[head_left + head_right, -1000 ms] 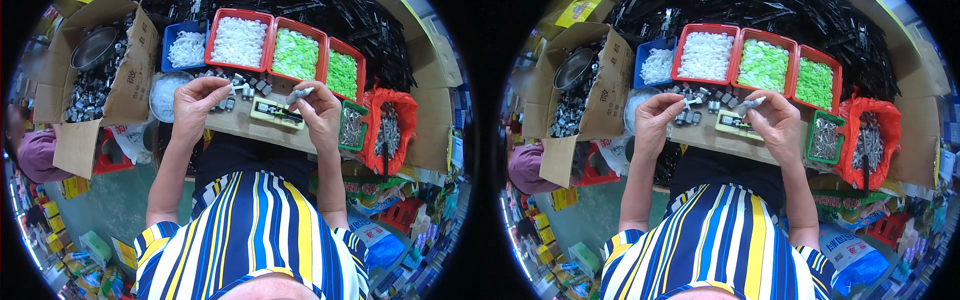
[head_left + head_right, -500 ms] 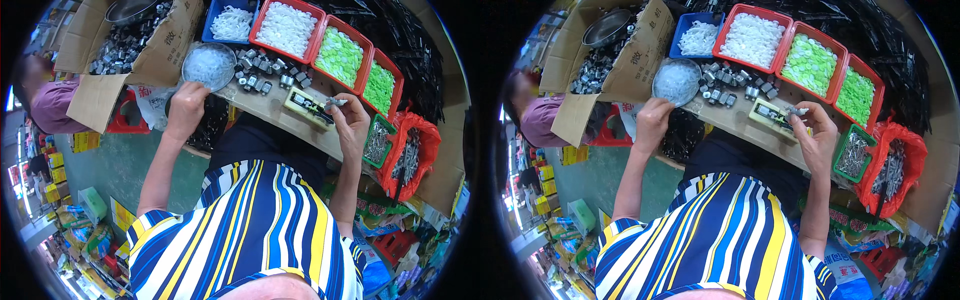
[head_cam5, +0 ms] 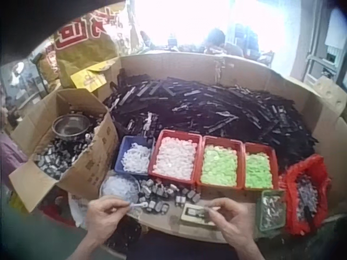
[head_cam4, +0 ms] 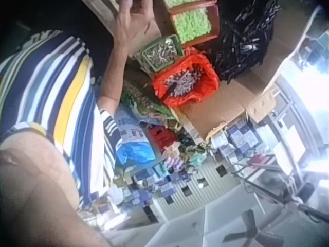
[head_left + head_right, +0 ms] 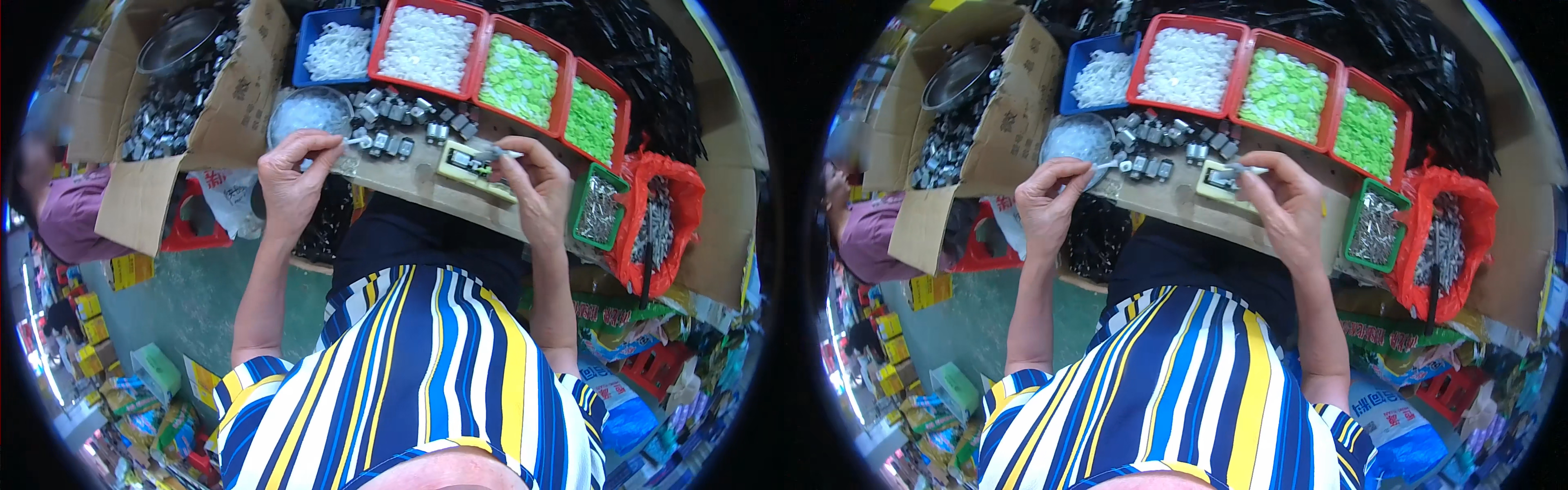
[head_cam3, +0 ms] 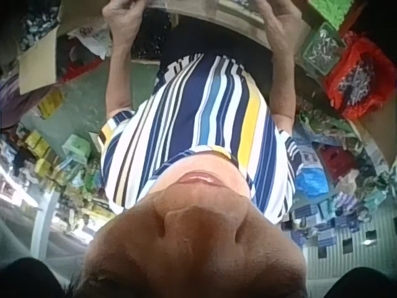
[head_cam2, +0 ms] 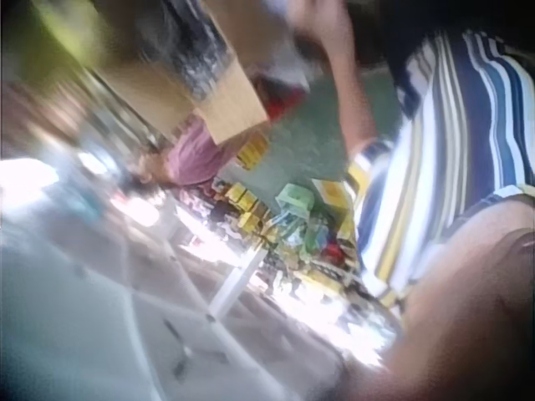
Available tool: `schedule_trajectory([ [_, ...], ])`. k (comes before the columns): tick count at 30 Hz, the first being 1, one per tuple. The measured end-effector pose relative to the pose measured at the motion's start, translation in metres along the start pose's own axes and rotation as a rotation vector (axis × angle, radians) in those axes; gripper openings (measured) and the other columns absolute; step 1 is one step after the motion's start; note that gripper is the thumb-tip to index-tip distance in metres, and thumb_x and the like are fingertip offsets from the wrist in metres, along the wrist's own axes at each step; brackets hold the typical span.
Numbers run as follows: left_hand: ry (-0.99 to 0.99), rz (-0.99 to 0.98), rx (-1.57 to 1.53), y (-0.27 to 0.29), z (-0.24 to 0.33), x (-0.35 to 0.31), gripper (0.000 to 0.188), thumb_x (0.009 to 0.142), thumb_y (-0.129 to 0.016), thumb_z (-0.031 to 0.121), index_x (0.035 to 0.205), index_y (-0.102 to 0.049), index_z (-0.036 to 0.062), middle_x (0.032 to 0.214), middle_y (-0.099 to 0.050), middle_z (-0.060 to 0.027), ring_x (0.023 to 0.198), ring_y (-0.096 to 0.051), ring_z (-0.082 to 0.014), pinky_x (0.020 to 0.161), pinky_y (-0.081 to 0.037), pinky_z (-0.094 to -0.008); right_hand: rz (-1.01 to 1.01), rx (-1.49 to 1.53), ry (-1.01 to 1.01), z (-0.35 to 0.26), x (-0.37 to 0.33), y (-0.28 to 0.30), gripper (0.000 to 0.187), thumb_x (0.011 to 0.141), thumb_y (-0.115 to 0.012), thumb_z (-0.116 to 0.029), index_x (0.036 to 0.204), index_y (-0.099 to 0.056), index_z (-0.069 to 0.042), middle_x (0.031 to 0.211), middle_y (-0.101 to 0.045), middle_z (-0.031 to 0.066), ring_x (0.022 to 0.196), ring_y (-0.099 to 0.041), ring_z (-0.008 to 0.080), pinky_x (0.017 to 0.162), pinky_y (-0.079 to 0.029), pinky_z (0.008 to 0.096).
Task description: Assembling small mechanical components at a factory workbench using a hammer and assembly jig.
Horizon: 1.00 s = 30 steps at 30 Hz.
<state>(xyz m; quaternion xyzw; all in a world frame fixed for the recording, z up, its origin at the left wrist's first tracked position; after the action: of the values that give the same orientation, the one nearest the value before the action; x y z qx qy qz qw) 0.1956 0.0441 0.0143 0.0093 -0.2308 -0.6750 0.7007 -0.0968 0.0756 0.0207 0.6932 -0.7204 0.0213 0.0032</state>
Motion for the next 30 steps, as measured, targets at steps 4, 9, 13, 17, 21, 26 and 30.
schedule_trajectory([
  [4, 0.176, -0.104, -0.447, -0.043, 0.007, -0.001, 0.014, 0.082, -0.072, -0.008, 0.093, -0.074, -0.0004, 0.091, -0.069, -0.0038, 0.083, -0.064, -0.0089, 0.075, -0.051, -0.0208, -0.028, 0.138, 0.006, 0.0, -0.002, -0.012, 0.019, 0.096, -0.058, -0.002, 0.112, -0.061, 0.006, 0.097, -0.066, 0.0083, 0.085, -0.064, 0.0113, 0.076, -0.054, 0.0257],
  [9, 0.243, -0.198, -0.538, -0.078, 0.021, 0.003, 0.014, 0.082, -0.073, -0.005, 0.094, -0.074, 0.0015, 0.089, -0.07, -0.0036, 0.081, -0.064, -0.0076, 0.076, -0.052, -0.0207, -0.005, 0.143, 0.031, 0.001, -0.007, -0.002, 0.02, 0.096, -0.059, -0.001, 0.114, -0.062, 0.007, 0.101, -0.066, 0.01, 0.088, -0.065, 0.013, 0.078, -0.055, 0.0262],
  [13, 0.254, -0.245, -0.579, -0.093, 0.028, 0.005, 0.013, 0.082, -0.074, -0.005, 0.094, -0.074, 0.0011, 0.089, -0.071, -0.0038, 0.082, -0.065, -0.0077, 0.076, -0.052, -0.0205, 0.009, 0.149, 0.057, 0.005, -0.012, 0.007, 0.02, 0.095, -0.059, -0.001, 0.113, -0.063, 0.007, 0.1, -0.066, 0.0096, 0.088, -0.065, 0.0129, 0.078, -0.054, 0.0252],
  [17, 0.279, -0.271, -0.594, -0.1, 0.032, 0.007, 0.014, 0.082, -0.074, -0.004, 0.095, -0.074, 0.0006, 0.088, -0.071, -0.0041, 0.081, -0.065, -0.0077, 0.075, -0.053, -0.0206, 0.029, 0.113, 0.079, 0.008, -0.015, 0.017, 0.019, 0.095, -0.06, -0.001, 0.112, -0.064, 0.006, 0.098, -0.068, 0.009, 0.086, -0.067, 0.0132, 0.077, -0.054, 0.0248],
  [21, 0.334, -0.317, -0.588, -0.106, 0.033, 0.008, 0.014, 0.081, -0.075, -0.003, 0.095, -0.074, 0.001, 0.087, -0.071, -0.0043, 0.078, -0.065, -0.0075, 0.073, -0.052, -0.0199, 0.026, 0.119, 0.086, 0.011, -0.016, 0.022, 0.019, 0.094, -0.061, 0.0, 0.112, -0.065, 0.006, 0.099, -0.068, 0.0092, 0.087, -0.068, 0.0139, 0.077, -0.054, 0.0249],
  [26, 0.493, -0.397, -0.657, -0.107, 0.03, 0.012, 0.014, 0.082, -0.075, 0.001, 0.096, -0.074, 0.0005, 0.085, -0.072, -0.0055, 0.074, -0.064, -0.0078, 0.069, -0.051, -0.0202, 0.013, 0.081, 0.123, 0.011, -0.019, 0.028, 0.02, 0.091, -0.062, 0.003, 0.111, -0.067, 0.004, 0.098, -0.069, 0.0095, 0.088, -0.068, 0.0144, 0.077, -0.054, 0.0251],
  [30, 0.699, -0.477, -0.74, -0.109, 0.027, 0.014, 0.018, 0.083, -0.074, 0.003, 0.1, -0.071, -0.0018, 0.083, -0.07, -0.0062, 0.07, -0.061, -0.0092, 0.064, -0.047, -0.0225, -0.024, -0.059, 0.236, 0.01, -0.016, 0.03, 0.02, 0.087, -0.065, 0.007, 0.106, -0.07, 0.002, 0.097, -0.07, 0.0099, 0.088, -0.068, 0.0148, 0.078, -0.054, 0.0258],
])
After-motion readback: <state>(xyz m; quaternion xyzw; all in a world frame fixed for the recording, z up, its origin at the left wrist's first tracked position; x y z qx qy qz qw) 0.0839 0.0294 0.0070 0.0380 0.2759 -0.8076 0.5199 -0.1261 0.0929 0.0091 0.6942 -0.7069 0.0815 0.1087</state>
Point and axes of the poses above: each hand's wrist, its own x-axis towards the middle knuckle, its own y-axis out of the back of the hand, z = x × y, the point moved 1 cm from there along x, towards the middle knuckle
